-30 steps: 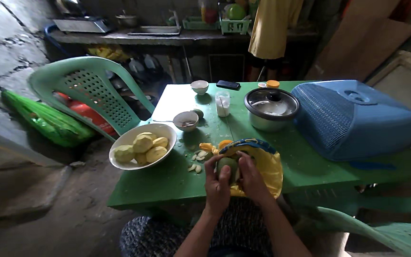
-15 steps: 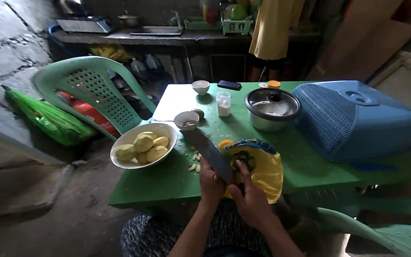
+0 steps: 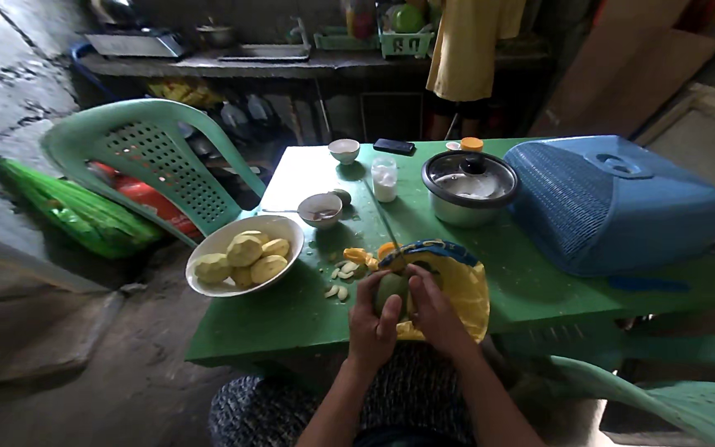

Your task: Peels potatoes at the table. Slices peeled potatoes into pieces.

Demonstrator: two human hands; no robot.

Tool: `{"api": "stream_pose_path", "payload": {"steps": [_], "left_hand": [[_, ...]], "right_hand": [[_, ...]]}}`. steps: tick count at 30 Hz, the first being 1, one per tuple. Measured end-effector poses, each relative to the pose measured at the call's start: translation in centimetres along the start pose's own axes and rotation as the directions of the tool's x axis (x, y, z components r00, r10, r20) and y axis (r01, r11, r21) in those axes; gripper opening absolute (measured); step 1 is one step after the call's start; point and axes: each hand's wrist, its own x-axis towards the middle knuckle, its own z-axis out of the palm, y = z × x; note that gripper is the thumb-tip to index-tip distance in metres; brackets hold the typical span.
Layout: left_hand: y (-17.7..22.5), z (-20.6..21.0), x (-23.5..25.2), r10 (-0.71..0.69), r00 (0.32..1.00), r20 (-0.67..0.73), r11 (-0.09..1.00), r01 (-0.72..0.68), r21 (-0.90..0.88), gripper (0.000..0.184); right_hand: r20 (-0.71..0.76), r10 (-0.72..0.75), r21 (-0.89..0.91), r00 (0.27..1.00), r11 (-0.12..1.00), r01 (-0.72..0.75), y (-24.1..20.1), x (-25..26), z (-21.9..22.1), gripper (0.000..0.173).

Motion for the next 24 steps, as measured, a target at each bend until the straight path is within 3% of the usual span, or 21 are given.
{"api": "stream_pose_path", "payload": {"steps": [3, 7, 15, 19, 24], "left_hand": [[0.5, -0.1, 0.3, -0.077, 0.996, 0.032, 0.981, 0.082, -0.176, 0.057], [-0.5, -0.4, 1.7, -0.220, 0.975, -0.001, 0.911, 0.205, -0.357, 0.040], [0.2, -0.8, 1.8, -0.216, 0.969, -0.124, 0.975, 0.207, -0.081, 0.029], [0.2, -0.7, 1.3, -0.179, 0.978, -0.111, 0.980, 0.186, 0.064, 0.044], [-0.4, -0.6, 1.0, -0.113, 0.992, -0.062, 0.994, 0.113, -0.001, 0.032]], "right_hand": [[0.004, 0.007, 0.077, 1.000, 0.997, -0.007, 0.3, 0.1, -0.4, 0.058], [-0.010, -0.102, -0.032, 0.995, 0.994, 0.101, 0.6, -2.0, 0.3, 0.067], [-0.020, -0.249, -0.303, 0.968, 0.924, 0.231, 1.1, -4.3, 1.2, 0.083], [-0.023, -0.227, -0.279, 0.974, 0.937, 0.212, 0.8, -3.8, 1.1, 0.080], [0.071, -0.170, -0.080, 0.983, 0.981, 0.175, 0.8, -2.3, 0.6, 0.070]]}}
